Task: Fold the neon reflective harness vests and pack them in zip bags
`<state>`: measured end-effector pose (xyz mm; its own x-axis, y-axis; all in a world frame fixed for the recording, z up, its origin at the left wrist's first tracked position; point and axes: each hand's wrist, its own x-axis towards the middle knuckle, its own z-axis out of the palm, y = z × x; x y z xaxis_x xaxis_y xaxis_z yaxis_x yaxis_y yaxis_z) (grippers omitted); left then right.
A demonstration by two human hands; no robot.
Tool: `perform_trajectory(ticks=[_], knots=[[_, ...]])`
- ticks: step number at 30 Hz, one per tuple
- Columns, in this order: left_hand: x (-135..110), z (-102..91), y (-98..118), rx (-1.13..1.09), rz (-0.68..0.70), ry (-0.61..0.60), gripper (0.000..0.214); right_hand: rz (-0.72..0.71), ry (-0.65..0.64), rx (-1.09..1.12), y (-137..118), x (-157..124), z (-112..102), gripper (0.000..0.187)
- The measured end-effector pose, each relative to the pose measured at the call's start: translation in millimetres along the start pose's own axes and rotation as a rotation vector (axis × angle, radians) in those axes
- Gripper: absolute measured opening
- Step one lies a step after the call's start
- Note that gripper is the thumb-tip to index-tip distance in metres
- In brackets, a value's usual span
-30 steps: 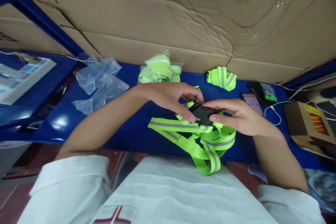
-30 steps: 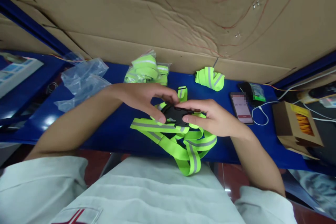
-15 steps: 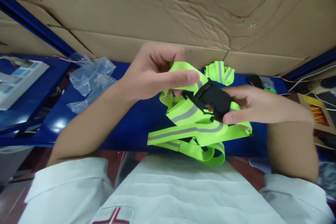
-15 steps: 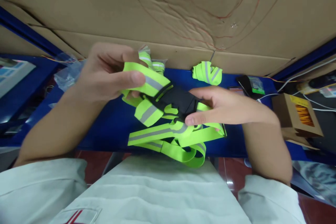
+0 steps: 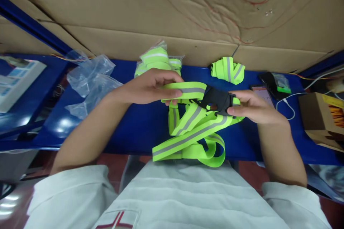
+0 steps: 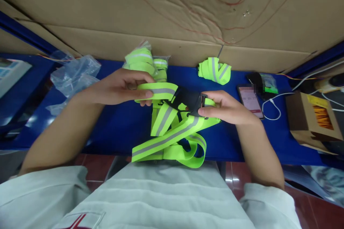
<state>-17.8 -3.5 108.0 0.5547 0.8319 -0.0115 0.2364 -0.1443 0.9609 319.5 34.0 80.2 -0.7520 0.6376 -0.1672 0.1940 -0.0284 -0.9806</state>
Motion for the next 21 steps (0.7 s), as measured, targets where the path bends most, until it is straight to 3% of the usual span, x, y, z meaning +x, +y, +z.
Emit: perform_trajectory(ticks=[6,12,15,18,21], knots=[[12,8.9,15,0.291,0.055,0.057,0.021,-0.004,-0.117,-0.141,2,4,3,0.026],[27,17.8,18,0.344,0.025,-0.050,0.028,0.022,-0.076,0.069,8,3,6,0.020],[30,21.6,5,0.112,0.017,-0.148,0.044,0.087,0.007,0.254,11,2,7,0.023],[32,26.8,-15,-0.298,-0.069,-0.228,0.085,0.140,0.077,0.398,12,1,8,0.030],[33,33.9,-33,-0.445,-0.159,-0.254,0.104,0.172,0.093,0.452,10,1,9,0.032]])
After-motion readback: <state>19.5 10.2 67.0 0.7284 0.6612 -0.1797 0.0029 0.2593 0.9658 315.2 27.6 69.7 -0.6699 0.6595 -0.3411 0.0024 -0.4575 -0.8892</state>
